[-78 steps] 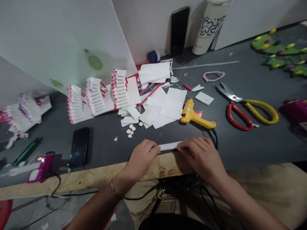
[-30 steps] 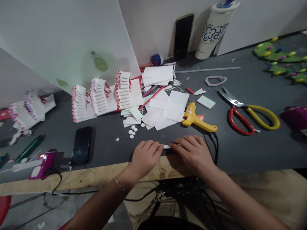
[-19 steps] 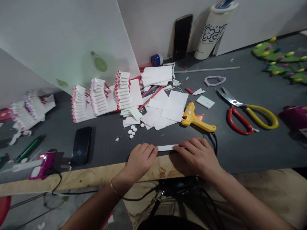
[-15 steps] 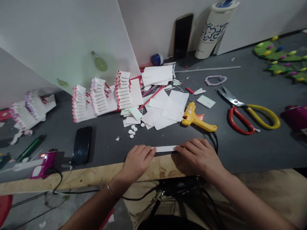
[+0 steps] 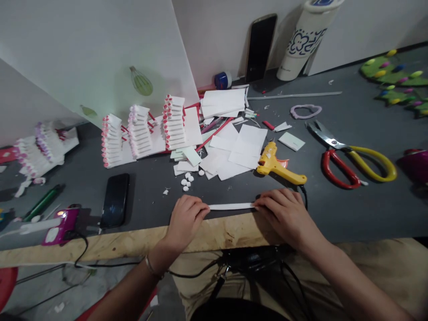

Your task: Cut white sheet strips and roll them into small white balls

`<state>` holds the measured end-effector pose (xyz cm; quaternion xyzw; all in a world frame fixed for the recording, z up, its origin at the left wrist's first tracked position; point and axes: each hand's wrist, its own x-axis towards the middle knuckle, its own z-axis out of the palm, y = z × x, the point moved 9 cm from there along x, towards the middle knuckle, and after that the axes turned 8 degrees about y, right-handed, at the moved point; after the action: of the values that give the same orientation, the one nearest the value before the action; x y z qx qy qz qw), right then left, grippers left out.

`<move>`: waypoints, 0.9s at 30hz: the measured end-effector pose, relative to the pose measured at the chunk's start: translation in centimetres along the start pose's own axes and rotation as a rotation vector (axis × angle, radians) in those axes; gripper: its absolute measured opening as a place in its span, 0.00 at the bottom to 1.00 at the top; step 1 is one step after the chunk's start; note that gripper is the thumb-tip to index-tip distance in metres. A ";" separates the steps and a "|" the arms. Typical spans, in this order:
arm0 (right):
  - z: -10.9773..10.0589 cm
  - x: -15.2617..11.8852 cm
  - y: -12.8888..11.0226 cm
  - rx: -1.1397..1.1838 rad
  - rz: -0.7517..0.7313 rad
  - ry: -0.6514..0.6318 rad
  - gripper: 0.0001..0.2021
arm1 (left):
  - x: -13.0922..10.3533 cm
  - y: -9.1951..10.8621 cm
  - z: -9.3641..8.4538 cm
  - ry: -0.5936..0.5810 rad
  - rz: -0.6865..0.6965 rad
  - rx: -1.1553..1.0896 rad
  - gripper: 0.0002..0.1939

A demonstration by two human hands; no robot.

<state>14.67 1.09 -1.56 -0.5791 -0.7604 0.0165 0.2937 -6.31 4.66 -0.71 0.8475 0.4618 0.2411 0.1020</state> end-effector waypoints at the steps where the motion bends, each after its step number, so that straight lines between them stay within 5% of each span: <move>1: 0.1 0.0 0.1 -0.009 0.011 -0.002 0.10 | 0.0 -0.1 0.0 -0.007 -0.016 0.008 0.09; 13: 0.1 0.5 0.7 -0.044 0.050 0.000 0.11 | 0.7 -1.5 0.7 -0.163 -0.209 0.016 0.05; 27: -0.1 0.8 1.9 -0.049 0.129 -0.004 0.12 | 1.9 -1.8 1.0 -0.261 -0.223 -0.037 0.07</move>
<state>16.21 2.40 -1.84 -0.6340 -0.7221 0.0178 0.2761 -6.25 7.26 -1.69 0.8132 0.5311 0.1249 0.2027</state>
